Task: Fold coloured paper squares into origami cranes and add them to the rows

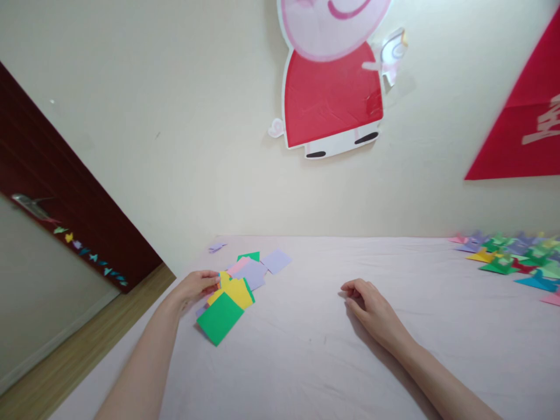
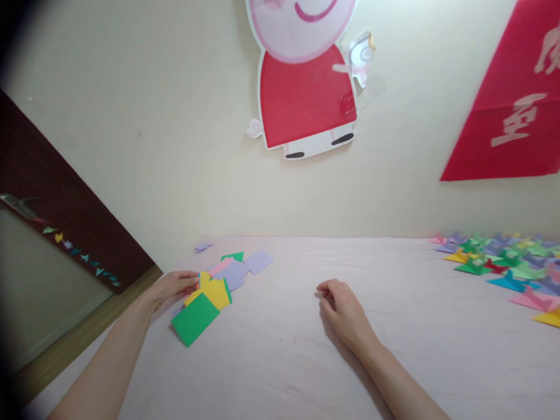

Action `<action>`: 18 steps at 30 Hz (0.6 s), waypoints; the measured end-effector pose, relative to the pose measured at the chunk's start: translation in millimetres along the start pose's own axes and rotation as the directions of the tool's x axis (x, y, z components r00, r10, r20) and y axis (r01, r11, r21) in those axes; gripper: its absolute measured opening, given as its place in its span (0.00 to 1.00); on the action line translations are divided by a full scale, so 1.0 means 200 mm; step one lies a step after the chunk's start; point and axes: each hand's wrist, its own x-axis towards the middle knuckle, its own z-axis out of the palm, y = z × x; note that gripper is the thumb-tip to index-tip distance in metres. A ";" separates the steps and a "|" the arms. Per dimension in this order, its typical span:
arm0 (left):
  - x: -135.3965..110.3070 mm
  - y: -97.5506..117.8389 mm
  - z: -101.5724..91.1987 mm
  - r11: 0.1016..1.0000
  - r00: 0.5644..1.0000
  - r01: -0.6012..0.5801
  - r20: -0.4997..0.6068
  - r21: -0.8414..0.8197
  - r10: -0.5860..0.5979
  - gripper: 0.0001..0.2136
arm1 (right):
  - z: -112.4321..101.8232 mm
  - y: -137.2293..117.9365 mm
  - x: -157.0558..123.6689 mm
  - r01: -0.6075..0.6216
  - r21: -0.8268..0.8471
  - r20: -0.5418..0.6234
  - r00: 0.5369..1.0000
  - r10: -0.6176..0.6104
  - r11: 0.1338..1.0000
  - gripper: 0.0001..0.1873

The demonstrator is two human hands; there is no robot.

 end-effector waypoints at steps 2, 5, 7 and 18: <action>0.02 -0.02 -0.03 0.998 0.998 0.011 -0.064 0.056 -0.008 0.15 | 0.00 0.00 0.00 -0.003 -0.003 0.005 1.000 0.003 1.000 0.11; 0.06 -0.06 -0.07 0.980 0.988 0.058 -0.153 0.190 -0.029 0.14 | -0.01 -0.01 0.00 0.002 -0.004 0.005 1.000 -0.002 1.000 0.11; 0.09 -0.07 -0.09 0.951 0.986 0.100 -0.160 0.293 -0.054 0.14 | -0.01 0.00 0.00 0.005 -0.005 -0.001 1.000 -0.005 1.000 0.11; 0.17 -0.06 -0.10 0.870 0.991 0.131 -0.036 0.475 -0.130 0.07 | 0.00 -0.02 0.00 0.004 0.010 -0.011 1.000 -0.003 1.000 0.11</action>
